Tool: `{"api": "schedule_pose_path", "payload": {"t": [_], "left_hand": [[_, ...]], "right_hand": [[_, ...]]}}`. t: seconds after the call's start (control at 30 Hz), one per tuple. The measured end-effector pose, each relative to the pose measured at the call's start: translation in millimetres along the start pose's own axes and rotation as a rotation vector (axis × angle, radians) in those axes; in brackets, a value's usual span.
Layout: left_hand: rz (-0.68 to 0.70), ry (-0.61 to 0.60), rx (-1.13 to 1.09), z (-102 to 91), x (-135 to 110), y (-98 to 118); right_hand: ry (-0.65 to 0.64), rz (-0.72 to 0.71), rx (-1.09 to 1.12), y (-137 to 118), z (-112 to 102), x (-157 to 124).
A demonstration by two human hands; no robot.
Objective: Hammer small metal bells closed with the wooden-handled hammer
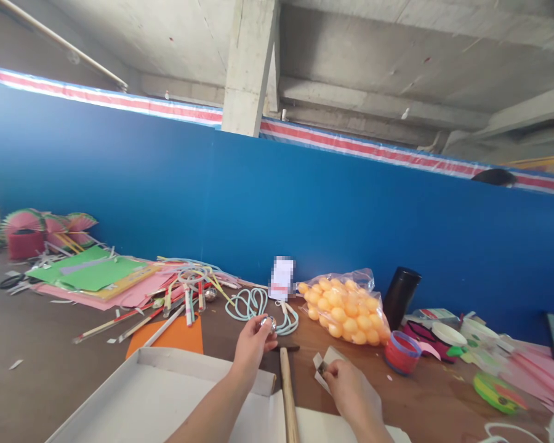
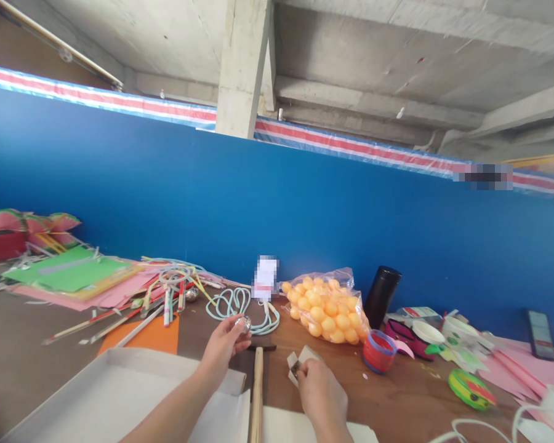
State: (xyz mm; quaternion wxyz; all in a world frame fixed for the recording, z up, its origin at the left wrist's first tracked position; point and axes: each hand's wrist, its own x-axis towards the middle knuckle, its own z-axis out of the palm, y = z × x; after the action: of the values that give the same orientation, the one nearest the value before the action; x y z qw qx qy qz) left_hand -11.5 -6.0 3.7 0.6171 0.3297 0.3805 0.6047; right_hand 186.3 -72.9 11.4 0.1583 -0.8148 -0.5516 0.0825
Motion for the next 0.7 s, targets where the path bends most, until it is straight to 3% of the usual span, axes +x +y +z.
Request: {"api": "schedule_pose_path", "payload": {"t": [0.37, 0.57, 0.7], "left_hand": [[0.002, -0.002, 0.004, -1.2, 0.5, -2.0], [-0.015, 0.010, -0.002, 0.2, 0.5, 0.4], [-0.009, 0.004, -0.014, -0.7, -0.1, 0.3]], "right_hand": [[0.027, -0.005, -0.034, -1.2, -0.4, 1.2], [0.099, 0.015, 0.071, -3.0, -4.8, 1.4], [0.153, -0.065, 0.189, -2.3, -0.5, 2.8]]}}
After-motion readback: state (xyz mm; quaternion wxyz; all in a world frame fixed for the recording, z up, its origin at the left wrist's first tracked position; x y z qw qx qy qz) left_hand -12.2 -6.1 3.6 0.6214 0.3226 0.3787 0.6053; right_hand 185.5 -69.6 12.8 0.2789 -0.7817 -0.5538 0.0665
